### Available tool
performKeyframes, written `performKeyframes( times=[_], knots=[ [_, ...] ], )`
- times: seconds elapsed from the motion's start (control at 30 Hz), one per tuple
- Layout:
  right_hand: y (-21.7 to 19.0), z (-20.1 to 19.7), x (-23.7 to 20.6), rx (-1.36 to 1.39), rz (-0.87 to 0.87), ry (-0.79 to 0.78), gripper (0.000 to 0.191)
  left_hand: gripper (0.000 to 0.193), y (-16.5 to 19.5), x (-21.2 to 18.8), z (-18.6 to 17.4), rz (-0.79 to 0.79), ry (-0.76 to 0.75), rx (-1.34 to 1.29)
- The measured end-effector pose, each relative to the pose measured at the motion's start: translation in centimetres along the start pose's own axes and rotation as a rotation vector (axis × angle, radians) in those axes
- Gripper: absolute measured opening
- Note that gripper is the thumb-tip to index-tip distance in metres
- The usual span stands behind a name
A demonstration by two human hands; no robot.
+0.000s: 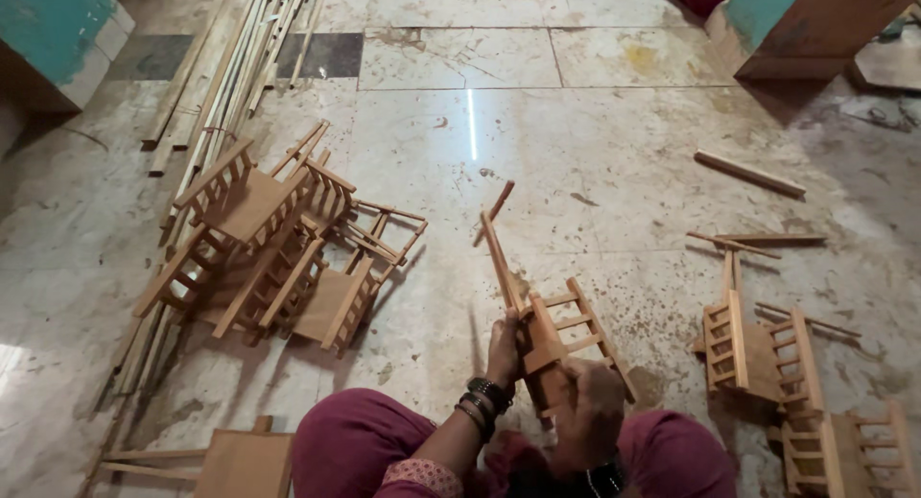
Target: The person sits on the floor holding a small wooden chair and rubs its surfaces with a sanding block, working over the seat, backrest and edges. They turn the chair to reach different sides, set it down with other finished chairs, and pick up another chair to continue sanding.
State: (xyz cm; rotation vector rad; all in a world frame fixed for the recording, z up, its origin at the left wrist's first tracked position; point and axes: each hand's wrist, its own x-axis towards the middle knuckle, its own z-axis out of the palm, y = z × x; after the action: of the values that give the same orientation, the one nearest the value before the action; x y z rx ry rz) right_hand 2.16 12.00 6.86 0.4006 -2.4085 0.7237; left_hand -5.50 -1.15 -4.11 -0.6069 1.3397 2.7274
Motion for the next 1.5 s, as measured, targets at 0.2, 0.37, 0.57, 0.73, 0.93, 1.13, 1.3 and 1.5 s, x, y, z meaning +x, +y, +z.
performKeyframes(
  times=[0.2,0.37,0.57,0.73,0.93,1.13,1.3,1.5],
  knots=[
    [-7.7,-3.7,-0.6,0.210,-0.261,-0.101,0.012,0.078,-0.1,0.6,0.1,-0.253,-0.153,-0.170],
    [-8.9,-6.1,0.1,0.497,-0.283,-0.229,0.014,0.069,-0.3,1.1,-0.4,-0.054,-0.334,-0.467],
    [-6.2,-9.5,3.8,0.344,-0.057,-0.122,0.011,0.067,1.4,0.7,0.3,-0.144,-0.231,-0.438],
    [-8.0,-10.5,8.2,0.024,-0.446,-0.096,0.029,0.062,1.8,0.5,1.3,-0.076,-0.273,-0.364],
    [-6.2,-6.3,9.7,-0.077,-0.502,-0.265,0.055,0.043,2.9,-0.5,1.8,0.130,-0.158,-0.019],
    [-3.8,-4.7,7.2,-0.147,-0.520,-0.135,0.045,0.043,4.2,-2.0,1.9,0.176,-0.252,-0.079],
    [-4.5,-4.9,7.1,0.022,-0.518,-0.149,0.040,0.033,3.8,-1.3,2.0,0.004,-0.210,-0.235],
    [-4.9,-5.3,7.0,-0.066,-0.478,-0.130,0.032,0.029,3.5,-0.7,2.2,0.026,-0.303,-0.310]
  ],
)
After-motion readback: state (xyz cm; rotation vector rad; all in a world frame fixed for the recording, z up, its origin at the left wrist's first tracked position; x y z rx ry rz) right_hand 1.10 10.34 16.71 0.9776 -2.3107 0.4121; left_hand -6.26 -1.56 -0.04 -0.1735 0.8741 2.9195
